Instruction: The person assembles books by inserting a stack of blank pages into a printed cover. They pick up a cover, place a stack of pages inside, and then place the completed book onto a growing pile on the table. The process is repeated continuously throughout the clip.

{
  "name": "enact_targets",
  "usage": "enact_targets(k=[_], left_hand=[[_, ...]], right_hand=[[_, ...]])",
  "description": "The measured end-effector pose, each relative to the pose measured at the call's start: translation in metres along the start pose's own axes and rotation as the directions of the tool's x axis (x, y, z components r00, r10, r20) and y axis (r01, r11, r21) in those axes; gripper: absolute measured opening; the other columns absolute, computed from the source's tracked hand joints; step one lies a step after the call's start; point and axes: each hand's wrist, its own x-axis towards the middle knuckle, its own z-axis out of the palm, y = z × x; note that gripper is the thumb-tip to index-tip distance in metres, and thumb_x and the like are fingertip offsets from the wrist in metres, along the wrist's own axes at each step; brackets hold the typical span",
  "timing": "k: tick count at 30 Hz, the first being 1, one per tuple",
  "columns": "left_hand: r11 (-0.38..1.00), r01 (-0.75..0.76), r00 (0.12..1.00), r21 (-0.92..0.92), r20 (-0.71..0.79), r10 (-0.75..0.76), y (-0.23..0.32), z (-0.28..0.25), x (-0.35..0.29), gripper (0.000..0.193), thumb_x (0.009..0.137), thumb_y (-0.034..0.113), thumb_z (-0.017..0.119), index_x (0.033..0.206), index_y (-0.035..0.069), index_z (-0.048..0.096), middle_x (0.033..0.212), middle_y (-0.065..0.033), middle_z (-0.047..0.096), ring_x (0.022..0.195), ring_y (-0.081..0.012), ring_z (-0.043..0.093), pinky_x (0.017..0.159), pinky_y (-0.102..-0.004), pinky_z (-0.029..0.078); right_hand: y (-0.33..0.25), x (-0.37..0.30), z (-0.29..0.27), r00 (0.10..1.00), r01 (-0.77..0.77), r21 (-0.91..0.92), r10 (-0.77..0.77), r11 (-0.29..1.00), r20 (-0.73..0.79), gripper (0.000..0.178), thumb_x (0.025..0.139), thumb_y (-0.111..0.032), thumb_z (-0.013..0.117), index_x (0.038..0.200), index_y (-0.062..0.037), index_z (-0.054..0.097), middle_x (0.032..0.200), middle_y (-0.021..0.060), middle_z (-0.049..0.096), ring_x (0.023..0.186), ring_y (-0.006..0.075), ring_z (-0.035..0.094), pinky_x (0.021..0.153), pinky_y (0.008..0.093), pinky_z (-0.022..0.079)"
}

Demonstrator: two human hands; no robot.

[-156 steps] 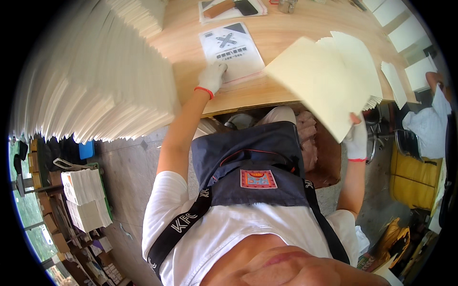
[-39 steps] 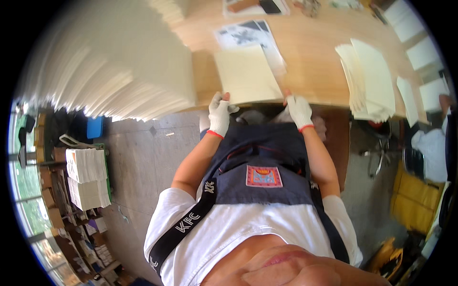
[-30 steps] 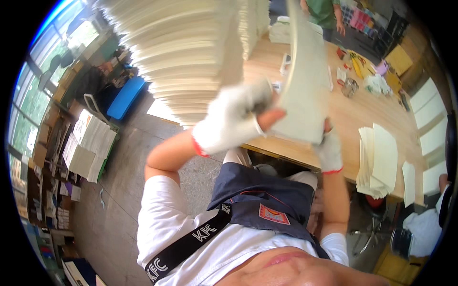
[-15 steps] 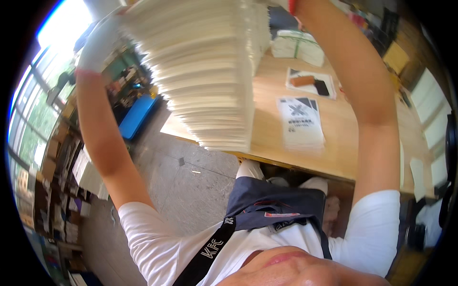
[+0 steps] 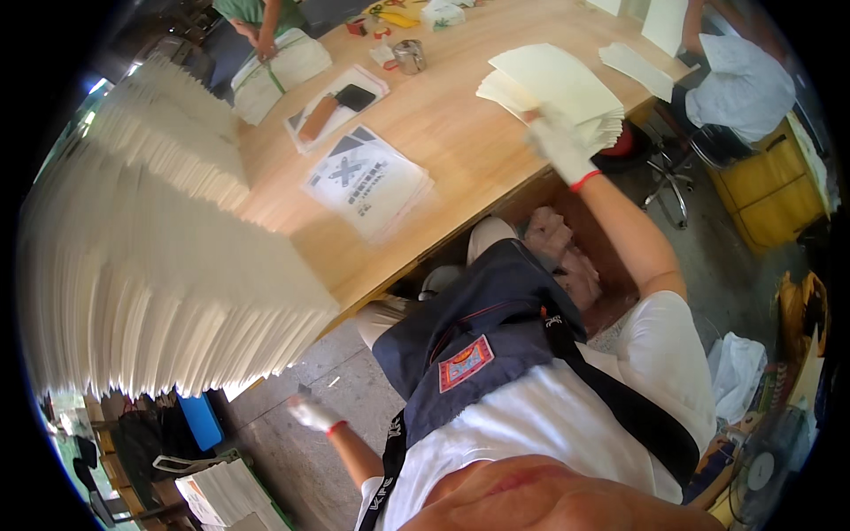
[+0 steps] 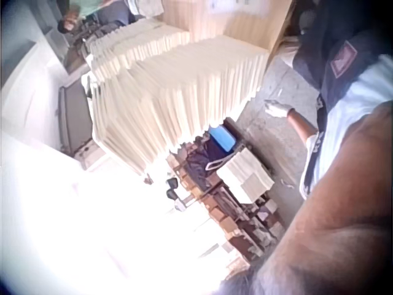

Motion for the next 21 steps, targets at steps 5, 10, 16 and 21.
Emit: enact_targets(k=[5, 10, 16, 21], left_hand=[[0.987, -0.013, 0.893, -0.159, 0.443, 0.083, -0.067, 0.053, -0.082, 0.023, 0.083, 0.004, 0.048, 0.103, 0.002, 0.059, 0.093, -0.0081, 0.060, 0.082, -0.0171, 0.055, 0.072, -0.0271, 0.044], [0.903, -0.384, 0.554, -0.194, 0.733, 0.394, 0.019, 0.108, -0.125, 0.021, 0.085, 0.002, 0.047, 0.103, -0.001, 0.058, 0.102, -0.0111, 0.060, 0.096, -0.0188, 0.055, 0.085, -0.0297, 0.042], [0.761, -0.507, 0.284, -0.406, 0.754, 0.592, 0.070, 0.142, -0.135, 0.018, 0.083, 0.002, 0.053, 0.099, 0.002, 0.061, 0.095, -0.0107, 0.062, 0.091, -0.0203, 0.059, 0.080, -0.0285, 0.044], [0.744, -0.608, 0.333, -0.278, 0.761, 0.556, 0.101, 0.159, -0.123, 0.020, 0.080, 0.006, 0.054, 0.100, 0.006, 0.060, 0.095, -0.0165, 0.059, 0.087, -0.0325, 0.056, 0.075, -0.0361, 0.045]], right_hand=[[0.075, 0.036, -0.088, 0.845, -0.499, 0.309, 0.533, 0.809, -0.032, 0.020, 0.088, -0.026, 0.048, 0.096, -0.0094, 0.055, 0.070, 0.0064, 0.061, 0.042, 0.0094, 0.044, 0.035, 0.0214, 0.032], [0.064, 0.042, -0.082, 0.839, -0.505, 0.417, 0.543, 0.756, 0.032, 0.018, 0.089, -0.020, 0.047, 0.100, -0.0080, 0.054, 0.073, 0.0030, 0.062, 0.043, 0.0038, 0.041, 0.035, 0.0172, 0.029], [0.107, 0.039, -0.105, 0.889, -0.438, 0.592, 0.424, 0.677, 0.174, 0.017, 0.090, -0.020, 0.049, 0.103, -0.0087, 0.052, 0.073, 0.0020, 0.057, 0.047, 0.0079, 0.044, 0.037, 0.0176, 0.033], [0.060, -0.035, -0.078, 0.844, -0.453, 0.755, 0.501, 0.475, 0.191, 0.016, 0.090, -0.018, 0.048, 0.101, -0.0077, 0.052, 0.076, 0.0016, 0.054, 0.053, 0.0090, 0.046, 0.041, 0.0169, 0.035]])
